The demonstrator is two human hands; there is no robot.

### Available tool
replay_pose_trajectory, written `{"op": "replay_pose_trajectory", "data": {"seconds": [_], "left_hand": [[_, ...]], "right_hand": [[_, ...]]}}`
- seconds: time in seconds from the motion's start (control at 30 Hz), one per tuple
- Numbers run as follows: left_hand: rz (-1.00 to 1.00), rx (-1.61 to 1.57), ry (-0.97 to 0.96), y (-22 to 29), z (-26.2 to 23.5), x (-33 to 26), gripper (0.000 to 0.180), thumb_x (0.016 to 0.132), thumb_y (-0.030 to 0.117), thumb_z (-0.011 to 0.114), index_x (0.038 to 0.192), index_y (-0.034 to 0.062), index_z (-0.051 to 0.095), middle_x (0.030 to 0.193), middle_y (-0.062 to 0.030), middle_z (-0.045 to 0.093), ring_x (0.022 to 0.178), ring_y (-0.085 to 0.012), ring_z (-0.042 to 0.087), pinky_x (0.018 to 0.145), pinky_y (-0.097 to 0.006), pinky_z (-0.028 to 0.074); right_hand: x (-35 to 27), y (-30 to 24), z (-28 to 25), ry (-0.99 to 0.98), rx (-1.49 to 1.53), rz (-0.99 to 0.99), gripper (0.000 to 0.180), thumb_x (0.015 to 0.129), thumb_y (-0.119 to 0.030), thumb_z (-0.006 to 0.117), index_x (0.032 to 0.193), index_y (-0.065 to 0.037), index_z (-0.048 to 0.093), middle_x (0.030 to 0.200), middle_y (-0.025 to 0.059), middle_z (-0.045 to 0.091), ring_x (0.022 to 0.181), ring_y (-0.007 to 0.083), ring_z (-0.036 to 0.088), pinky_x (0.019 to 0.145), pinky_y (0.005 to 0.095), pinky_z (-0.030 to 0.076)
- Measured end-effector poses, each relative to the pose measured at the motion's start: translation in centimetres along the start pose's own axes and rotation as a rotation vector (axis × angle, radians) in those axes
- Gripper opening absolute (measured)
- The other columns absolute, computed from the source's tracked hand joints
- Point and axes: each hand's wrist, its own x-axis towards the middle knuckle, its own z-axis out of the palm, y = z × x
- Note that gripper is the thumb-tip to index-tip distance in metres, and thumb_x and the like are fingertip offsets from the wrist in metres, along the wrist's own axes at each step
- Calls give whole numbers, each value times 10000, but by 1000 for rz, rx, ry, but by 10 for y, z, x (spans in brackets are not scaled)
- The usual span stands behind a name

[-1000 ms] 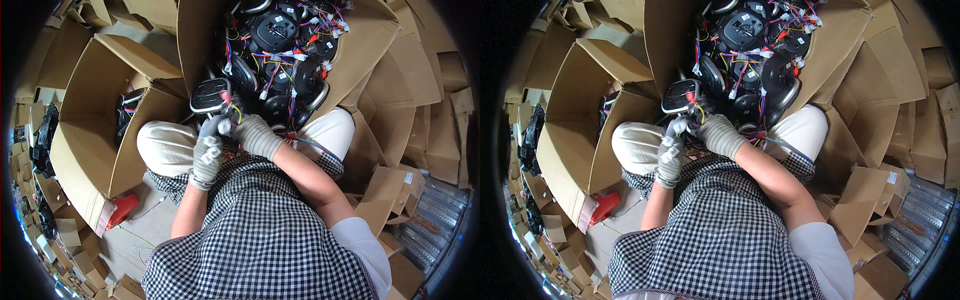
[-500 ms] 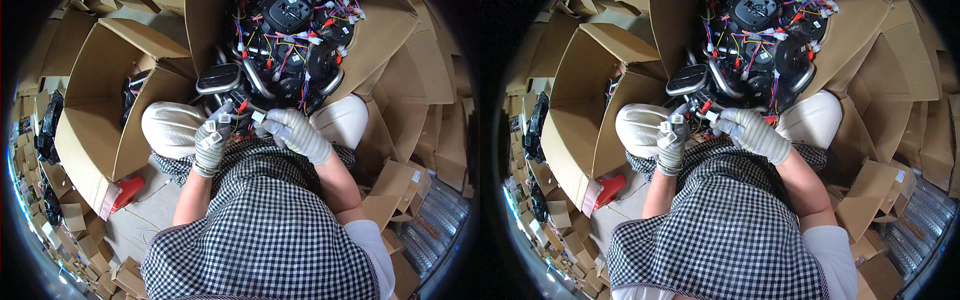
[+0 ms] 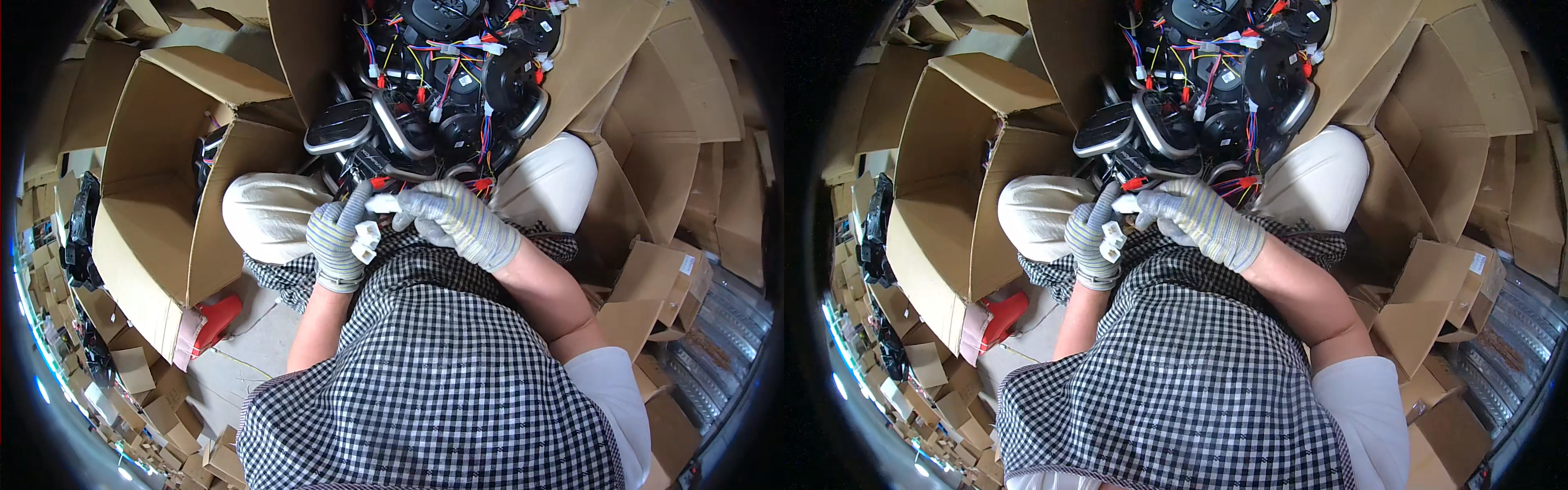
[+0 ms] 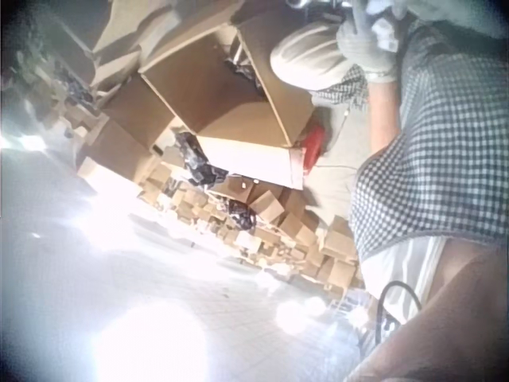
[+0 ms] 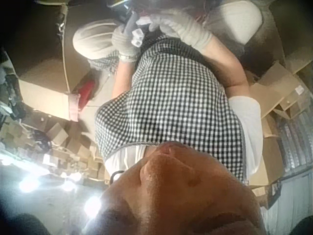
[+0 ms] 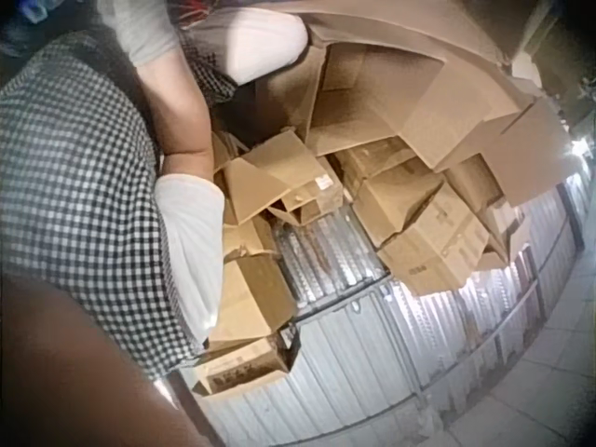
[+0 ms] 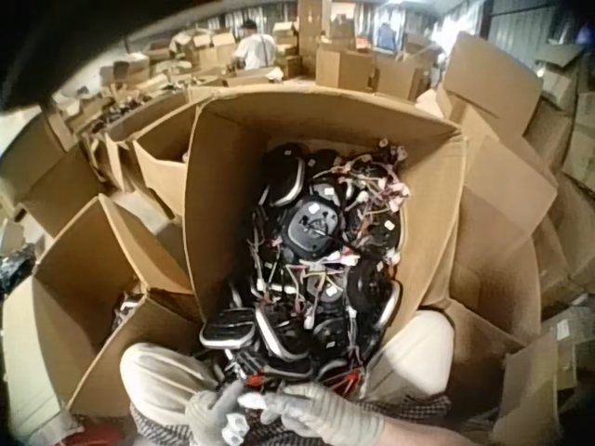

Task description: Untangling and inspecting digital odometer displays with wiring harnesses from cardboard boxes.

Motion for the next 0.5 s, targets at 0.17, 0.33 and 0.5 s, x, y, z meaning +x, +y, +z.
{"op": "replay_pose_trajectory", "data": {"seconds": [0.17,0.33,0.5], "left_hand": [[31,-163,-248,-10,0,-5,314,763,216,622,1063,129,663,601,-86,546,556,-275,538,552,-392,437],[-151,-507,-509,-16,-11,-3,211,800,154,601,987,77,658,810,-136,666,728,-300,635,638,-372,493],[-193,-544,-514,-18,-10,-5,188,813,166,601,961,66,662,844,-115,678,745,-283,645,651,-333,502]], "right_hand": [[2,24,-6,-1,90,48,317,908,-292,569,1009,-10,675,508,-87,396,393,9,306,387,174,208],[19,58,-9,72,-796,-432,238,948,-240,499,989,-120,701,570,35,560,510,124,523,649,290,473],[32,62,-18,30,-506,-104,346,932,-353,536,882,-40,676,612,-7,549,500,61,431,498,224,397]]}}
